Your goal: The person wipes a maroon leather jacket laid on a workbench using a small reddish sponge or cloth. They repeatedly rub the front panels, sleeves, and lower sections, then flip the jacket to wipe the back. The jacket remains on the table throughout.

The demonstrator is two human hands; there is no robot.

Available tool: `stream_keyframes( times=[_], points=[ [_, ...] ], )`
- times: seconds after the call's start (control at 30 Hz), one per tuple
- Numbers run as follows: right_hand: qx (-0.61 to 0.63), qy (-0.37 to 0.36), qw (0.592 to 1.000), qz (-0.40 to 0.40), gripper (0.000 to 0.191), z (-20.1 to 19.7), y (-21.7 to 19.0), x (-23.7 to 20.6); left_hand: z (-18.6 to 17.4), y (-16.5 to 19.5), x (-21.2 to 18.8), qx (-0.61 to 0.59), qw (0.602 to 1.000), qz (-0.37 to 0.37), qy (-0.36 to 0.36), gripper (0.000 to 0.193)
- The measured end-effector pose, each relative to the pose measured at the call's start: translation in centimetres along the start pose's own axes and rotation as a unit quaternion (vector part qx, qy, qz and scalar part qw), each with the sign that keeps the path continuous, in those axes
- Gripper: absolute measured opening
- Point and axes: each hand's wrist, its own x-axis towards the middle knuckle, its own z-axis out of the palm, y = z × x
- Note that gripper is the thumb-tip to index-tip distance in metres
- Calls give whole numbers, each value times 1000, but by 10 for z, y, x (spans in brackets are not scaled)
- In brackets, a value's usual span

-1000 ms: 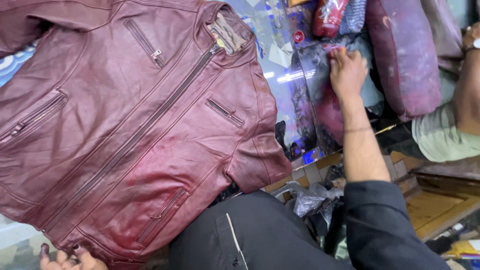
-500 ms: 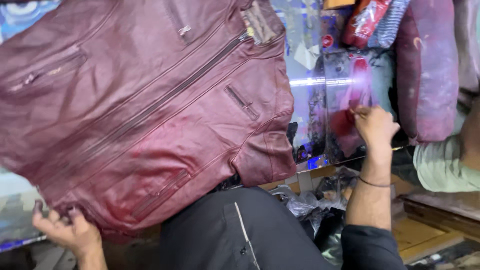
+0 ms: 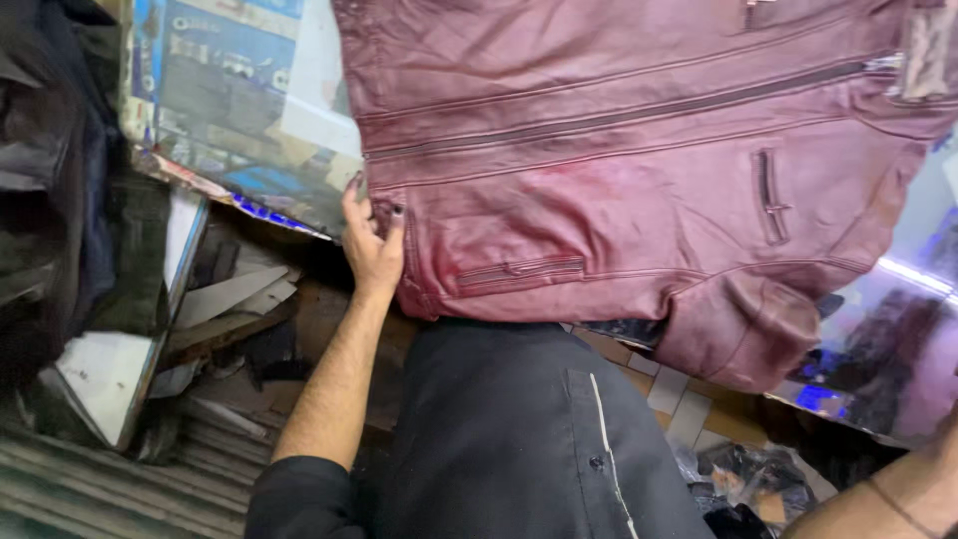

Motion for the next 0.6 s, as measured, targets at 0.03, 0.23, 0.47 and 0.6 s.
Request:
stream_keyframes(
  times=[0.03, 0.23, 0.47, 0.6],
  points=[
    [150, -1, 989, 5, 25, 10, -8, -12, -2, 6, 1, -16, 1000, -14, -16, 69],
    [594, -146, 789, -59, 26, 126, -89, -114, -11, 20, 14, -170, 978, -86, -79, 82],
    [203, -126, 931, -276, 36, 249, -205, -227, -35, 2, 31, -142, 944, -126, -269, 57],
    [-112, 39, 911, -394, 30, 300, -255, -227, -49, 1, 49, -112, 916, -123, -366, 59]
  ],
)
